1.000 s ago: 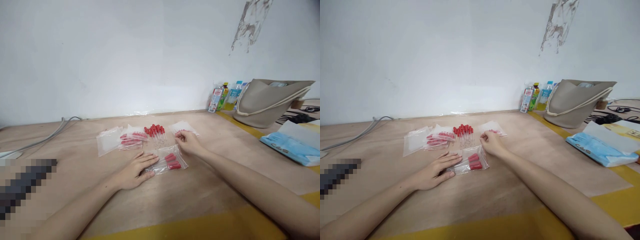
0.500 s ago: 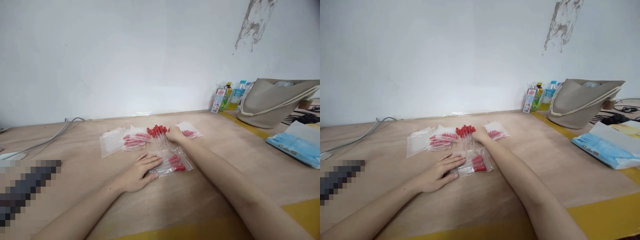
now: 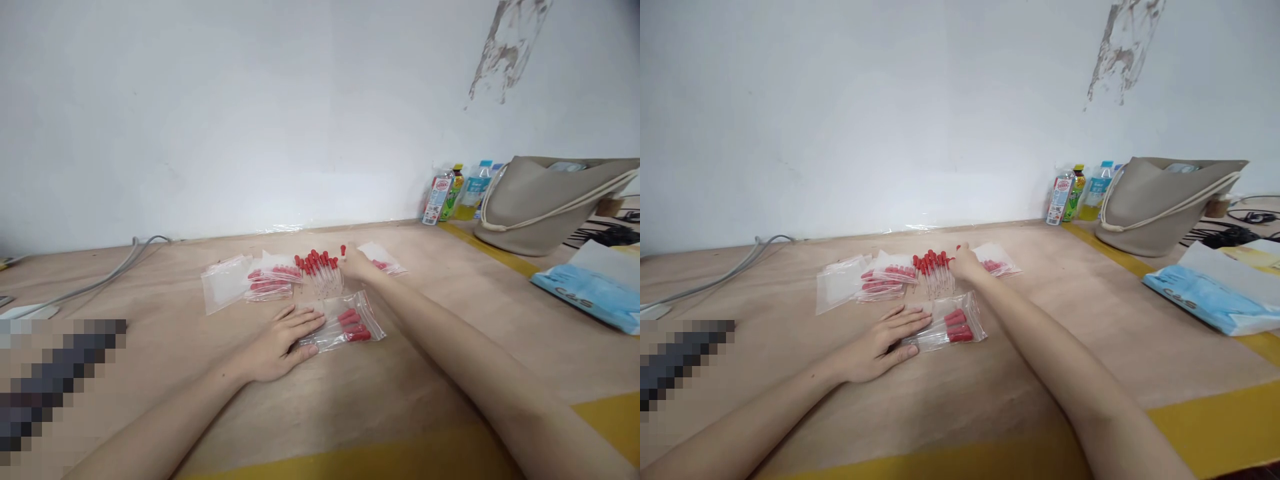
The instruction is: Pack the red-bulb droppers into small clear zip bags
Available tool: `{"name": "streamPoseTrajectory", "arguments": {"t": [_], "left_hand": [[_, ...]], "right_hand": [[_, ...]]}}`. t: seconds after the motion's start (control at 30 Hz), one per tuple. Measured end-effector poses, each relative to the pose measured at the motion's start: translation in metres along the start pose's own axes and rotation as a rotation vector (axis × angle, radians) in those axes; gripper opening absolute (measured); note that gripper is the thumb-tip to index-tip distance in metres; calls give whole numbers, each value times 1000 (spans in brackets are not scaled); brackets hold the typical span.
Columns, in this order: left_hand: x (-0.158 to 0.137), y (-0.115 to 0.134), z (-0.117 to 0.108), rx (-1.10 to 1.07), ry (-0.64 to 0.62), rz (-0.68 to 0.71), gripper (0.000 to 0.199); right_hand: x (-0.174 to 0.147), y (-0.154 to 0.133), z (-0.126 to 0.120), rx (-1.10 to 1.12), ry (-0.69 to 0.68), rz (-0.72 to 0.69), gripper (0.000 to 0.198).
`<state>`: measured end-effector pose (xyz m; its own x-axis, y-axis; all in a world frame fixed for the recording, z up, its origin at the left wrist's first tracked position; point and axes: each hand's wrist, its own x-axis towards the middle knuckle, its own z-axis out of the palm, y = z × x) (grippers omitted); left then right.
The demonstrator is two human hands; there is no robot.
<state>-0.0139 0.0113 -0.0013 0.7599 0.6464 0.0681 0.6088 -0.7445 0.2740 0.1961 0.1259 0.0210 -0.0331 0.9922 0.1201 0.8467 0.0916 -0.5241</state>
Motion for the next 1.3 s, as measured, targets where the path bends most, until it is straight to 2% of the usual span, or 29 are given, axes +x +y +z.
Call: {"name": "streamPoseTrajectory", "arguments": {"t": [0.07, 0.2, 0.3, 0.4, 0.6, 0.87, 1.1, 1.3], "left_hand": [[0, -1, 0, 4, -1, -2, 46], [0, -2, 1, 1, -14, -3, 46], [0, -2, -1, 5, -22, 11, 47], [1, -1, -1, 11, -26, 12, 47], [1, -2, 0, 15, -19, 11, 47], [1, -3, 1, 8, -8, 13, 46], [1, -1, 1, 26, -11, 6, 47], [-1, 1, 1, 61, 18, -30, 51]], "right_hand": [[-11, 16, -8, 119, 23, -10, 54], [-46, 51, -15, 649, 87, 7, 73], [-71, 69, -14, 897, 186, 24, 74], [-85, 75, -11, 1032, 243, 42, 66], [-88, 71, -4, 1108, 307, 13, 44], [-92, 68, 6, 1171, 189, -1, 41], [-94, 67, -1, 1202, 149, 74, 41], [-93, 69, -5, 1313, 58, 181, 19]]}}
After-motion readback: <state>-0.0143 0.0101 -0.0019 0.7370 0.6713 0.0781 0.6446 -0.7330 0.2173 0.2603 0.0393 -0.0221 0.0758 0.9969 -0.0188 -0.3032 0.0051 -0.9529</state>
